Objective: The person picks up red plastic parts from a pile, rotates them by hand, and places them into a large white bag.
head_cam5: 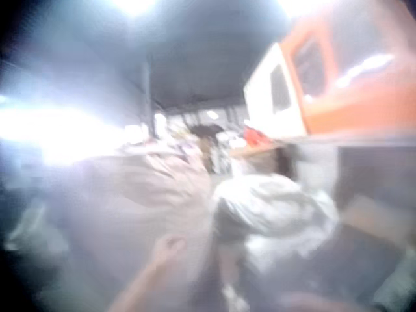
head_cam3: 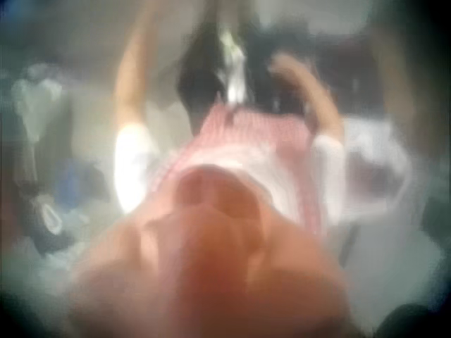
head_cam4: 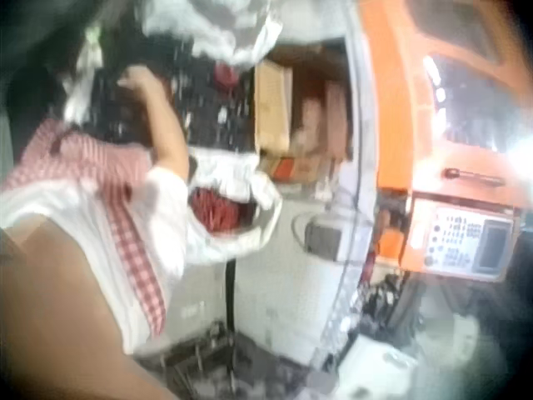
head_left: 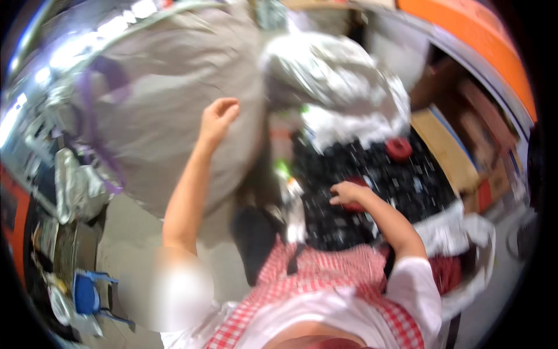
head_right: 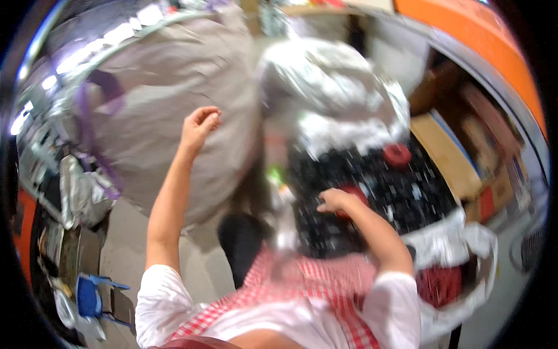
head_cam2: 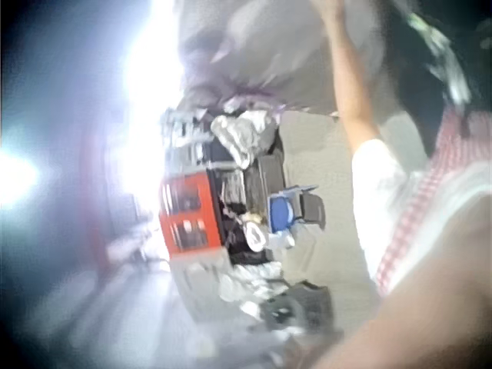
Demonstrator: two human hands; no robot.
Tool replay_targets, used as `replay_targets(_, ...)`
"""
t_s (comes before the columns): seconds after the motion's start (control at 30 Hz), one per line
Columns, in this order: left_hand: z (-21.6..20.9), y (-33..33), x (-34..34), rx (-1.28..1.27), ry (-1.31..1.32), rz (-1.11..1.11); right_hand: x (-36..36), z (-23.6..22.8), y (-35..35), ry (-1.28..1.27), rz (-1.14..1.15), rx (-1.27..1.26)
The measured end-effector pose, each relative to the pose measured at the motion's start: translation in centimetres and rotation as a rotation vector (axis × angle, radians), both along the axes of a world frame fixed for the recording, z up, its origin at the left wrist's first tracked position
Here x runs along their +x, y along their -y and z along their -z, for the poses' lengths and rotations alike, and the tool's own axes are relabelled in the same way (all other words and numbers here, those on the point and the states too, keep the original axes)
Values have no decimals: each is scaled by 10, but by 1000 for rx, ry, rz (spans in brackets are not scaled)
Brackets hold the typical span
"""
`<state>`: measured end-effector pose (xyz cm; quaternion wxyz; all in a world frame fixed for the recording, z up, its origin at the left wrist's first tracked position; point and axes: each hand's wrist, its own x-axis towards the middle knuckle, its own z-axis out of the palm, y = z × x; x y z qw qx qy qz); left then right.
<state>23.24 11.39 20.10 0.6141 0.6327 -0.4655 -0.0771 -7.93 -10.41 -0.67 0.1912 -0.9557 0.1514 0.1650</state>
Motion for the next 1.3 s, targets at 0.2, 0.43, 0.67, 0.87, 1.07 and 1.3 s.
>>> replay_targets(0.2, 95, 81, -63, 378, -131, 497, -95, 108, -26, -244, 123, 311)
replay_targets(0.43, 184, 142, -136, 369, -49, 528, -160, 156, -119, 226, 583, 180)
replay_targets(0.67, 140, 146, -175, 195, -39, 493, -151, 170, -141, 361, 520, -159)
replay_targets(0.87, 40, 82, -189, -303, -312, 1124, -142, 156, -130, -47, 534, -71)
replay_targets(1.07, 4, 64, -204, -696, -554, 1766, -139, 125, -128, -96, 567, -48)
replay_targets(1.3, -11, 45, -194, -810, -580, 1861, -143, 167, -132, 37, 561, -39)
